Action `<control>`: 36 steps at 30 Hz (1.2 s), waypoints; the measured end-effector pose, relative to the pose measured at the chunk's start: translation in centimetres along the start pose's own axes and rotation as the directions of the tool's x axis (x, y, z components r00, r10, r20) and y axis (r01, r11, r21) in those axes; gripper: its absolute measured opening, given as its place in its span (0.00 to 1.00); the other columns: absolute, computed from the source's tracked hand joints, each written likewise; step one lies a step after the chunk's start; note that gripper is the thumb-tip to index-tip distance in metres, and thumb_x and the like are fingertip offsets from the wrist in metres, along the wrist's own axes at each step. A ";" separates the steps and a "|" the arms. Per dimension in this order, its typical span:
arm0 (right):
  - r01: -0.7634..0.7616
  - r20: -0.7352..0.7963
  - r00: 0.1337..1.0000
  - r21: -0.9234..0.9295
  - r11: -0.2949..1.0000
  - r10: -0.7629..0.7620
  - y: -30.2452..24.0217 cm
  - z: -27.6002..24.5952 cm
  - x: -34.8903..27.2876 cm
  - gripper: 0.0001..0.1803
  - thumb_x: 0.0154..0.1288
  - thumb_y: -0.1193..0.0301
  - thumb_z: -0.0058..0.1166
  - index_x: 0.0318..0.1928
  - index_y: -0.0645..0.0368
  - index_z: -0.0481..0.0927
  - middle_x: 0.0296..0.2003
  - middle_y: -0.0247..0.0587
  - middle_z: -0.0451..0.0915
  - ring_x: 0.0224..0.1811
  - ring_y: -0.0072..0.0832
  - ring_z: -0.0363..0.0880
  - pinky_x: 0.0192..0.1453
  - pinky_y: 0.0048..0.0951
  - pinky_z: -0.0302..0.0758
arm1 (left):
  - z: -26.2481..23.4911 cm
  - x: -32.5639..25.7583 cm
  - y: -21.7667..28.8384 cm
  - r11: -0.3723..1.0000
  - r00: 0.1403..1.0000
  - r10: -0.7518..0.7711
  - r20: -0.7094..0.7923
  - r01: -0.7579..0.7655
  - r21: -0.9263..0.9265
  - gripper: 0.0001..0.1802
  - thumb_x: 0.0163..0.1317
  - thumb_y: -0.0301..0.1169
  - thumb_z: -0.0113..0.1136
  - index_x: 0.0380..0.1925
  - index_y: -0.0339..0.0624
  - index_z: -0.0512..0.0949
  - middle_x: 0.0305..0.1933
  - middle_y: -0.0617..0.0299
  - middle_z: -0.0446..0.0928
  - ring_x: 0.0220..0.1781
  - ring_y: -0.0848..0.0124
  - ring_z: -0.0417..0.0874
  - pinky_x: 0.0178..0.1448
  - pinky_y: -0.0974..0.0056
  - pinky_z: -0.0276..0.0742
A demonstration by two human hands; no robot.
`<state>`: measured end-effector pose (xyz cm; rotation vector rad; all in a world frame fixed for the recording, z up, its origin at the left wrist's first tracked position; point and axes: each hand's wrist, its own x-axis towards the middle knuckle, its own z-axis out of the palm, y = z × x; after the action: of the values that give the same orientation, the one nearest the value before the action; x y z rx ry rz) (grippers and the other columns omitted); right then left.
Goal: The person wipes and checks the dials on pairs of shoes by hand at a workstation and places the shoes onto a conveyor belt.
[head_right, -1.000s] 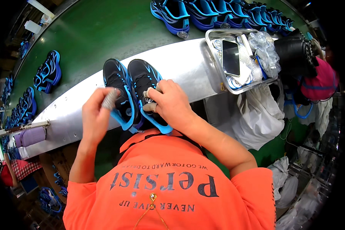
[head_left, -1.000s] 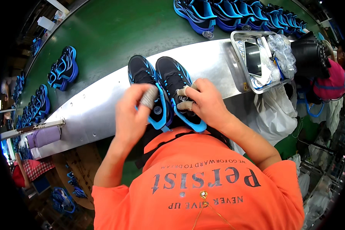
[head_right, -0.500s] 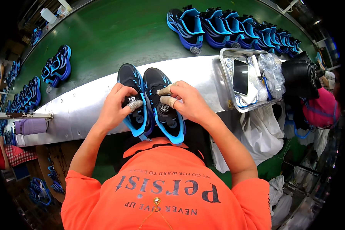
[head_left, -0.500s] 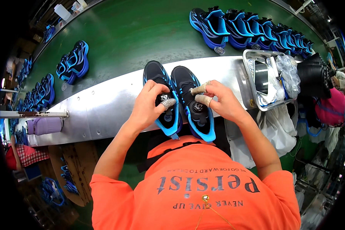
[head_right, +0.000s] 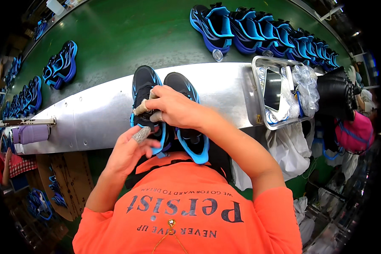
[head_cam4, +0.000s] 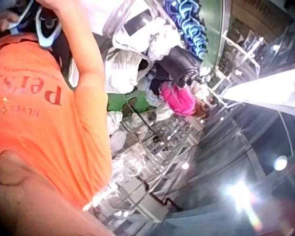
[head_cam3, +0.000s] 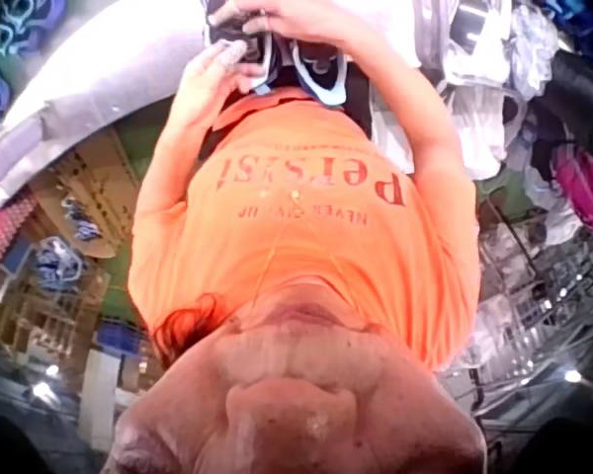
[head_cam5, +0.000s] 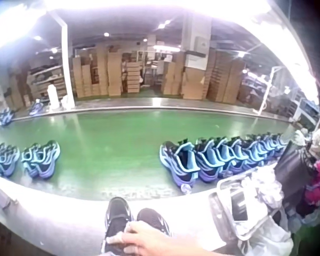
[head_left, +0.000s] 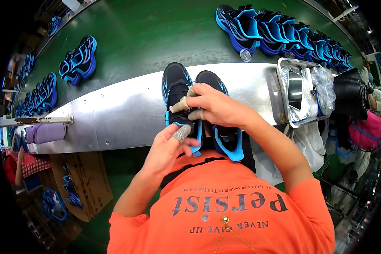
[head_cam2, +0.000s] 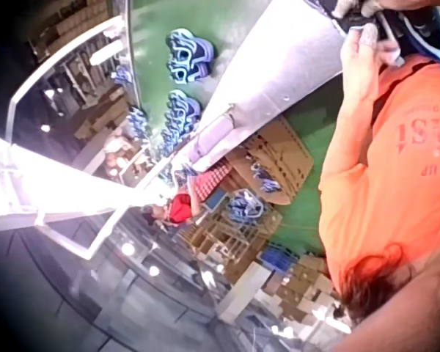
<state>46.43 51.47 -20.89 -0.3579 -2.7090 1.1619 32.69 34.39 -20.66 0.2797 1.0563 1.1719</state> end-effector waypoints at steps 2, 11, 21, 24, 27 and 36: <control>-0.058 -0.023 0.998 -0.051 0.997 0.056 -0.7 0.5 0.6 0.21 0.58 0.73 0.63 0.53 0.52 0.82 0.45 0.44 0.73 0.49 0.42 0.73 0.54 0.38 0.72 | -0.9 0.8 -1.2 0.998 1.000 0.015 0.017 -0.014 -0.056 0.15 0.73 0.32 0.52 0.52 0.32 0.74 0.47 0.52 0.81 0.39 0.66 0.84 0.40 0.66 0.79; -0.081 -0.021 0.996 0.114 0.990 0.084 -1.1 0.7 2.2 0.18 0.57 0.69 0.65 0.49 0.54 0.83 0.39 0.43 0.76 0.45 0.39 0.76 0.49 0.35 0.74 | -1.6 0.7 -1.2 0.976 0.997 0.065 -0.031 -0.070 -0.204 0.19 0.76 0.35 0.48 0.57 0.29 0.71 0.55 0.49 0.79 0.48 0.63 0.84 0.42 0.64 0.80; -0.075 -0.021 0.997 0.048 0.996 0.076 1.1 0.7 2.7 0.16 0.54 0.66 0.66 0.46 0.51 0.85 0.37 0.41 0.74 0.42 0.41 0.77 0.46 0.37 0.75 | -0.9 2.0 -1.4 0.965 0.997 0.016 -0.077 -0.035 -0.259 0.16 0.74 0.28 0.46 0.55 0.28 0.72 0.53 0.46 0.78 0.46 0.62 0.84 0.47 0.61 0.81; -0.130 -0.076 0.989 -0.046 0.990 0.126 0.8 0.4 2.3 0.18 0.55 0.71 0.67 0.48 0.54 0.84 0.36 0.42 0.74 0.42 0.40 0.76 0.47 0.35 0.74 | -0.7 2.7 -1.6 0.958 0.997 0.024 -0.073 -0.044 -0.282 0.15 0.74 0.28 0.47 0.54 0.28 0.72 0.52 0.44 0.79 0.45 0.62 0.84 0.47 0.62 0.81; -0.032 -0.043 0.998 0.089 0.996 0.036 2.5 -0.4 2.0 0.18 0.53 0.70 0.68 0.47 0.54 0.84 0.37 0.42 0.75 0.41 0.39 0.76 0.46 0.36 0.75 | -0.5 2.9 -1.7 0.959 0.998 0.004 -0.057 -0.020 -0.282 0.15 0.74 0.28 0.47 0.54 0.28 0.72 0.51 0.43 0.79 0.45 0.62 0.84 0.47 0.62 0.81; 0.019 0.007 1.000 0.178 0.984 -0.020 0.9 0.4 2.6 0.17 0.53 0.67 0.69 0.45 0.53 0.85 0.36 0.41 0.76 0.42 0.40 0.77 0.47 0.37 0.75 | -1.5 1.2 -1.9 0.954 0.999 0.015 -0.052 -0.030 -0.299 0.16 0.74 0.29 0.48 0.55 0.29 0.72 0.51 0.42 0.79 0.45 0.62 0.84 0.48 0.62 0.82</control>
<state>43.95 52.58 -21.68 -0.3001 -2.5837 1.3900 32.67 34.07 -23.36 0.0248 0.9034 1.3462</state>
